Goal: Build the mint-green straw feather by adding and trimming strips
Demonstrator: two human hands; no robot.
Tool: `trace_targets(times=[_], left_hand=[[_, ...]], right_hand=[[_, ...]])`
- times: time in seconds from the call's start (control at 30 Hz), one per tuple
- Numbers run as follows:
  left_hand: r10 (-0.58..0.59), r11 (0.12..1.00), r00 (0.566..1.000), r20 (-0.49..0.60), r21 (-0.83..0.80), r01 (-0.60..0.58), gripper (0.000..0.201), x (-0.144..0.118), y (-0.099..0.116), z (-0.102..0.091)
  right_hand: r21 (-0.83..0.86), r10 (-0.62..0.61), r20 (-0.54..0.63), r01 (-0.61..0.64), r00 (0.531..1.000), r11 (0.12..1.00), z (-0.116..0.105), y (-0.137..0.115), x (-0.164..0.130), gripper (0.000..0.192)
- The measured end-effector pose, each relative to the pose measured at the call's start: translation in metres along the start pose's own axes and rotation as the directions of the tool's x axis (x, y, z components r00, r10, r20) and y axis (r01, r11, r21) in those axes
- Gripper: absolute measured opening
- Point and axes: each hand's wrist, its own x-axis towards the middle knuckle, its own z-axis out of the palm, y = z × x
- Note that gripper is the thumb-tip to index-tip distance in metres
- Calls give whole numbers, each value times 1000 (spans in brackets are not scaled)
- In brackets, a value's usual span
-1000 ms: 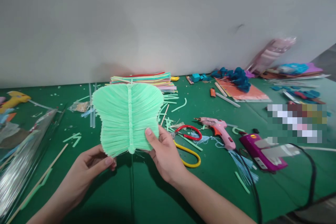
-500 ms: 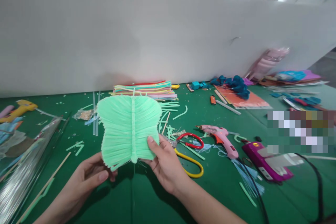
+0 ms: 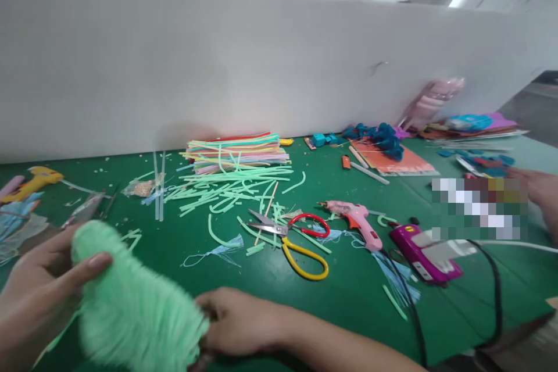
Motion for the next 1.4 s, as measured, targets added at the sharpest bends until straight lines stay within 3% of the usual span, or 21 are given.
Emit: trace_targets(times=[0.07,0.17,0.23,0.3,0.33,0.37,0.43,0.5,0.53,0.63,0.73,0.9,1.0,1.13,1.23,1.4], left_hand=[[-119,981,991,67,162,107,47,4,0,-1],[-38,880,980,195,471,-60,46,13,-18,8],[106,782,976,192,590,-201,53,12,-37,18],[209,740,967,145,623,-253,62,0,-53,28],[336,664,919,205,641,-386,55,-9,-60,33],[456,588,831,319,594,-550,47,-19,-66,37],[536,462,658,529,468,-753,46,-37,-74,46],[530,408,579,620,412,-815,52,-50,-80,52],[535,394,563,630,403,-826,53,-53,-82,54],[565,369,548,617,404,-837,51,-54,-87,58],[585,330,534,611,423,-844,49,-52,-89,59],[602,301,507,616,413,-859,47,-55,-91,57],[598,306,504,623,403,-862,47,-57,-92,56],[615,300,497,612,401,-866,45,-57,-92,57],[628,307,502,595,404,-862,43,-56,-92,58],[629,305,495,599,396,-866,43,-56,-92,58]], right_hand=[[-214,-160,-228,111,960,970,-13,-4,-6,17],[-553,-345,-424,63,837,831,-34,-6,-14,17],[-726,-426,-405,-1,809,688,-40,-4,-20,13],[-822,-460,-308,10,833,569,-41,1,-24,10],[-850,-473,-246,46,846,525,-40,4,-25,10],[-872,-486,-179,90,855,481,-39,7,-25,12],[-915,-528,-57,168,847,368,-38,11,-22,17],[-948,-565,23,196,825,249,-38,15,-17,22],[-960,-576,50,198,816,197,-38,16,-14,23],[-978,-596,118,197,794,68,-39,20,-5,22],[-979,-597,159,202,786,4,-38,21,-1,21],[-984,-511,152,177,846,0,-35,16,1,18],[-975,-468,220,172,856,-143,-36,13,6,23],[-927,-435,326,193,840,-322,-39,13,11,26],[-902,-434,374,213,820,-375,-42,14,9,26],[-847,-477,477,241,738,-473,-43,17,5,25]])
